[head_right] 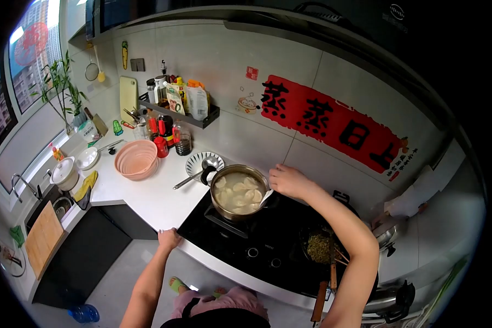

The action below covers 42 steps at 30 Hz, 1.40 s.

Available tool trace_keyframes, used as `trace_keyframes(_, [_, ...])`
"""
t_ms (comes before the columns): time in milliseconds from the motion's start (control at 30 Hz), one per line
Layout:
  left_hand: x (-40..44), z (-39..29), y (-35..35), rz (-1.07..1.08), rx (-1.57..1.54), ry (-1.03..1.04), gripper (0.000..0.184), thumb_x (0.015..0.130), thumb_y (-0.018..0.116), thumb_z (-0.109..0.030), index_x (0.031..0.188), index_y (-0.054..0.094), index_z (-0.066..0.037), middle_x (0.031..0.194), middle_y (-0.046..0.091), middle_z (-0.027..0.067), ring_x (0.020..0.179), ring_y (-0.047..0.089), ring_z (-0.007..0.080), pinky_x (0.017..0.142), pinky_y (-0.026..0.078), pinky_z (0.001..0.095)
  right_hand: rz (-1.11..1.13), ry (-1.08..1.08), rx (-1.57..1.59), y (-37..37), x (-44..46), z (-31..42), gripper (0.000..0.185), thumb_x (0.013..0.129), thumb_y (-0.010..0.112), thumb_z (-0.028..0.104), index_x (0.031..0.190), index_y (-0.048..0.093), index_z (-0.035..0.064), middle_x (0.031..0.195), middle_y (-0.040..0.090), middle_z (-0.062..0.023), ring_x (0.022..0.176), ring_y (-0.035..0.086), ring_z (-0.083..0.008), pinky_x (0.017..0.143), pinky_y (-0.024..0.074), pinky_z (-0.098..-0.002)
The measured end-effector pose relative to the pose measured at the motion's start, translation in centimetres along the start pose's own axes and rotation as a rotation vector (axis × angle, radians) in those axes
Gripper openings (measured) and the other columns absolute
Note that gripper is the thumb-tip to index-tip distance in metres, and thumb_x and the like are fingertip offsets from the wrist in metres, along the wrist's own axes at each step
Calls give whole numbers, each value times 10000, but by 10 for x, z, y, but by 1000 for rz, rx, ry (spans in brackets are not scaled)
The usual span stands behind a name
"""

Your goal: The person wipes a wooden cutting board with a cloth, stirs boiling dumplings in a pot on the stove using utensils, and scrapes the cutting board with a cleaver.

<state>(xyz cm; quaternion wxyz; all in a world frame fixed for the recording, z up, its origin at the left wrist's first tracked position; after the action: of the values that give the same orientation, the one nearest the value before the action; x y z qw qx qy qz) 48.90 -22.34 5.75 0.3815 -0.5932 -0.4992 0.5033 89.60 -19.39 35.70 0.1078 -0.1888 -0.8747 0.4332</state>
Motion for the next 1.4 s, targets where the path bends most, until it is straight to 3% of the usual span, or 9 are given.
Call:
trace_keyframes(200, [-1, 0, -1, 45, 3, -4, 425, 763, 598, -375, 1082, 571, -96, 1010, 641, 105, 986, 593, 272, 1030, 248, 524, -6, 26, 156, 7, -1, 32, 68, 717, 531, 145, 688, 580, 109, 782, 526, 7, 918, 486, -185, 806, 393, -311])
trace_keyframes(333, [-2, 2, 0, 58, -14, -9, 441, 767, 594, -386, 1105, 561, -104, 1034, 634, 104, 998, 588, 266, 1035, 244, 523, 24, 71, 276, 20, 5, 47, 108, 726, 540, 140, 816, 587, 102, 850, 508, -13, 958, 481, -199, 864, 381, -336])
trace_keyframes(433, [-2, 4, 1, 51, -22, -10, 443, 773, 586, -391, 1114, 558, -110, 1046, 631, 101, 1006, 585, 264, 1036, 243, 522, -110, 90, 343, 23, 13, 54, 130, 710, 532, 137, 793, 614, 79, 833, 524, -19, 936, 475, -205, 829, 391, -324])
trace_keyframes(733, [-2, 4, -2, 44, -42, -4, 431, 764, 593, -389, 1123, 585, -151, 996, 645, 115, 999, 580, 296, 1022, 266, 512, -118, 133, 451, 26, 40, 69, 195, 729, 527, 126, 890, 624, 74, 922, 526, -28, 991, 467, -228, 876, 374, -344])
trace_keyframes(800, [-1, 5, -3, 74, -31, 1, 423, 765, 581, -380, 1095, 572, -116, 1030, 638, 97, 996, 589, 264, 1045, 221, 524, -115, 150, 451, 30, 52, 71, 194, 729, 526, 123, 887, 629, 76, 916, 528, -28, 997, 466, -229, 876, 375, -343])
trace_keyframes(1167, [-4, 4, -6, 51, -34, 6, 403, 767, 575, -366, 1083, 576, -116, 1015, 641, 101, 994, 591, 253, 1054, 217, 507, -205, 307, 206, 56, 111, 62, 119, 681, 560, 124, 734, 657, 79, 861, 559, -35, 939, 490, -211, 819, 386, -327])
trace_keyframes(1267, [-2, 7, -1, 38, -27, 14, 422, 747, 592, -371, 1091, 584, -126, 1014, 642, 106, 1000, 586, 268, 1044, 232, 513, -83, 425, 118, 77, 114, 51, 118, 658, 579, 138, 701, 667, 72, 842, 574, -40, 936, 494, -213, 821, 380, -324])
trace_keyframes(1400, [-1, 7, -1, 30, -25, 18, 442, 732, 602, -379, 1101, 592, -135, 1018, 641, 109, 1008, 579, 282, 1032, 253, 517, -27, 574, 128, 51, 100, 24, 130, 688, 563, 115, 747, 676, 90, 882, 573, -53, 966, 493, -231, 845, 372, -351])
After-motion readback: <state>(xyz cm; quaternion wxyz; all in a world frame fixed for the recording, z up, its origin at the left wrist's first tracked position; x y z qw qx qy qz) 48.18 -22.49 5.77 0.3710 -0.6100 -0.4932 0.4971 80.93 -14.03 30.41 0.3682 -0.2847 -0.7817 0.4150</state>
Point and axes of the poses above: each hand's wrist, its own x-axis towards the middle knuckle, its own y-axis out of the palm, z = x × y, the point moved 3 cm from there along x, towards the middle knuckle
